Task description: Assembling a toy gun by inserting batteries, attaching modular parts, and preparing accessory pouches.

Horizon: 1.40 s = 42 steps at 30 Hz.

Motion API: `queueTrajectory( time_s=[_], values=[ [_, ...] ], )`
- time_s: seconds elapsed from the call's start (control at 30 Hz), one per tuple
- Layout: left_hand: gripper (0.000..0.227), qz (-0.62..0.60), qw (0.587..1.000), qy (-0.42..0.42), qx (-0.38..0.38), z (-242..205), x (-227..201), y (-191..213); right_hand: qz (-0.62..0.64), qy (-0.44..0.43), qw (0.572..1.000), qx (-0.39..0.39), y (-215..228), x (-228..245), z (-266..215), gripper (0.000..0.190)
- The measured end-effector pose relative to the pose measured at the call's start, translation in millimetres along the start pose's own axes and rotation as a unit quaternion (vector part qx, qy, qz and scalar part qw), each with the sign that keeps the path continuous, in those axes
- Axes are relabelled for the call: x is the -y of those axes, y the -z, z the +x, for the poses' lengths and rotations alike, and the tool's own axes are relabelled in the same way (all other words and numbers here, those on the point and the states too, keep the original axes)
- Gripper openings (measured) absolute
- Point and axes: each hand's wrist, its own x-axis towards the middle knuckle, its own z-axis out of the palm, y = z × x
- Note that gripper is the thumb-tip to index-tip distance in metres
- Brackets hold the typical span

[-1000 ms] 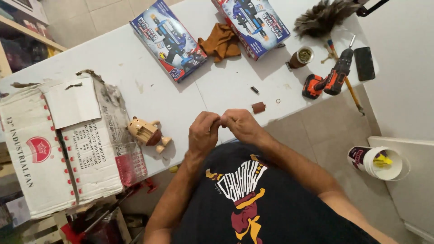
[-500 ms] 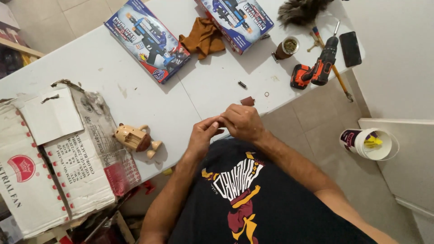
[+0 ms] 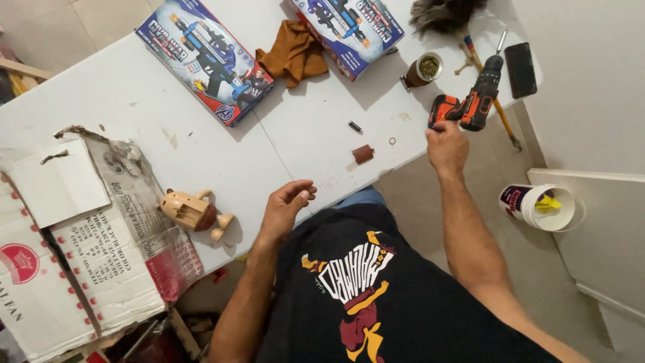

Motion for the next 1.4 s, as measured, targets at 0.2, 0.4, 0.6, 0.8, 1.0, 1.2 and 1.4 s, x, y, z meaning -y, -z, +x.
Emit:
queueTrajectory(
  time_s=[0.2,0.4,0.6,0.8,1.0,1.2,1.4],
  values=[
    [0.034,-0.011,0.977,0.040,-0.210,69,47,66,0.029,0.099,0.942,0.318,-104,55,-27,0.065],
    [0.061,0.060,0.882,0.114,-0.453,169,95,151,0.047,0.233,0.886,0.398,-191,193,-10,0.062],
    [0.093,0.042,0.897,0.108,-0.426,227,125,177,0.040,0.213,0.904,0.369,-285,251,11,0.083],
    [0.059,-0.089,0.857,0.086,-0.500,218,107,154,0.054,0.111,0.936,0.328,-317,229,18,0.054],
    [0.077,-0.224,0.859,-0.004,-0.461,166,91,132,0.322,0.009,0.850,0.417,-283,208,3,0.050],
    [0.076,-0.173,0.936,-0.033,-0.304,64,108,103,0.309,0.100,0.776,0.541,-160,207,-37,0.078],
    [0.066,0.041,0.965,-0.047,-0.255,15,76,86,0.320,0.278,0.796,0.432,-60,269,-60,0.053]
  ],
)
